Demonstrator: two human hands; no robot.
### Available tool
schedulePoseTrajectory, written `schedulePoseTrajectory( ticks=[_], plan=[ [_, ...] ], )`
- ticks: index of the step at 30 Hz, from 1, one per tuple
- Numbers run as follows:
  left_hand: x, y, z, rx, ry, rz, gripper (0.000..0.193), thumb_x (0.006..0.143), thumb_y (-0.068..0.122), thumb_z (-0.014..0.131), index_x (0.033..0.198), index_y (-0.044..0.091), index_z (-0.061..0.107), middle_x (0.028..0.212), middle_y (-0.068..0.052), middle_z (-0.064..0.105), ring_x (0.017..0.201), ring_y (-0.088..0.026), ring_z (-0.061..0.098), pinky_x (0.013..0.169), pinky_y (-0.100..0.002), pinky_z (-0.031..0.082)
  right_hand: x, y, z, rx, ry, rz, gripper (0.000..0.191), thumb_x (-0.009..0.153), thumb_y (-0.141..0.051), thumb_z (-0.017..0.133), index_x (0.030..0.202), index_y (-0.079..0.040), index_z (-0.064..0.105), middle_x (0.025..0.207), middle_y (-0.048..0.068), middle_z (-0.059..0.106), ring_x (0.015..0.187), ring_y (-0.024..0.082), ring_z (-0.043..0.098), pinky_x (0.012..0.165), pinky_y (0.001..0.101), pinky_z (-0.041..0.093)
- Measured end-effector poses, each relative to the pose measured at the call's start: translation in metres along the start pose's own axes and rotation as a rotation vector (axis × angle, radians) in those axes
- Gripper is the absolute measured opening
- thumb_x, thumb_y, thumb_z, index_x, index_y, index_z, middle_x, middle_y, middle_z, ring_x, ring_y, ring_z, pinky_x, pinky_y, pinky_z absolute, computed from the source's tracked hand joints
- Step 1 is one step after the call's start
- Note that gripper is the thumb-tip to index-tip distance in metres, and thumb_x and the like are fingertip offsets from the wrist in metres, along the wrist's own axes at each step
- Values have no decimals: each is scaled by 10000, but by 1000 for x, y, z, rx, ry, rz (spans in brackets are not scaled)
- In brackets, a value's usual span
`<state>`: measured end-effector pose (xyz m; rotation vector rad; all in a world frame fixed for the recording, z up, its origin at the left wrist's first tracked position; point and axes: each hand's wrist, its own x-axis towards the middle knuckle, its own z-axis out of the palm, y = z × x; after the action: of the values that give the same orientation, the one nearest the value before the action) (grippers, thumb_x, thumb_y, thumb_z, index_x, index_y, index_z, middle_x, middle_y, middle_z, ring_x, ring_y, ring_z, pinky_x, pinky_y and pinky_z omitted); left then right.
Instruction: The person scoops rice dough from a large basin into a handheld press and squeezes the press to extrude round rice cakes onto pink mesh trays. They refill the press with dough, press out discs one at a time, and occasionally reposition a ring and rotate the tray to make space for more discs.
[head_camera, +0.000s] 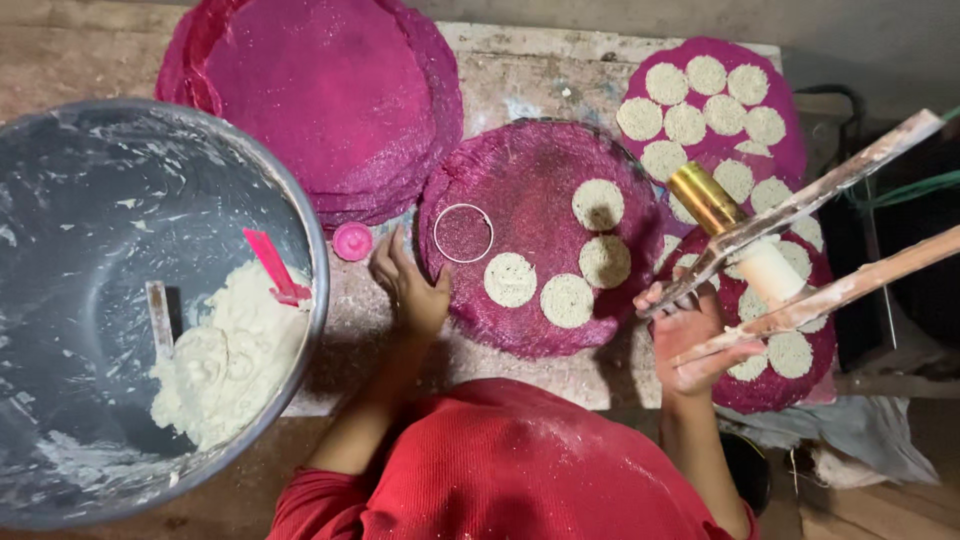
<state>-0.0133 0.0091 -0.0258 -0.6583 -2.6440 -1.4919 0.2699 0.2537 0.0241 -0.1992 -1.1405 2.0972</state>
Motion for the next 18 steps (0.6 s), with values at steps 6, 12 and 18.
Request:
schedulePoseTrajectory(
  ticks=[6,12,18],
  plan=[
    [34,41,-27,394,-387,404,435,788,151,810,1186,103,640,1513,-188,392,1416,-395,297,1154,-660,186,-11,-2,4,-92,12,-28,1230,758,-969,468,1515,0,442,1210,131,614,1090,276,542,1007,466,424],
    [30,95,-82,104,-128,482,96,914,141,756,1005,112,753,1142,-18,737,1138,-208,589,1029,-475,355,-21,-12,-23,-76,53,-87,1170,804,-955,467,1517,-31,385,1330,128,598,1184,312,559,1044,538,434],
    [49,112,-220,153,763,614,112,959,76,787,916,66,684,955,-61,726,945,-216,639,917,-409,417,6,-19,-43,-7,-32,-70,1180,810,-912,494,1585,-34,350,1422,75,547,1170,256,540,1058,503,427]
  ],
)
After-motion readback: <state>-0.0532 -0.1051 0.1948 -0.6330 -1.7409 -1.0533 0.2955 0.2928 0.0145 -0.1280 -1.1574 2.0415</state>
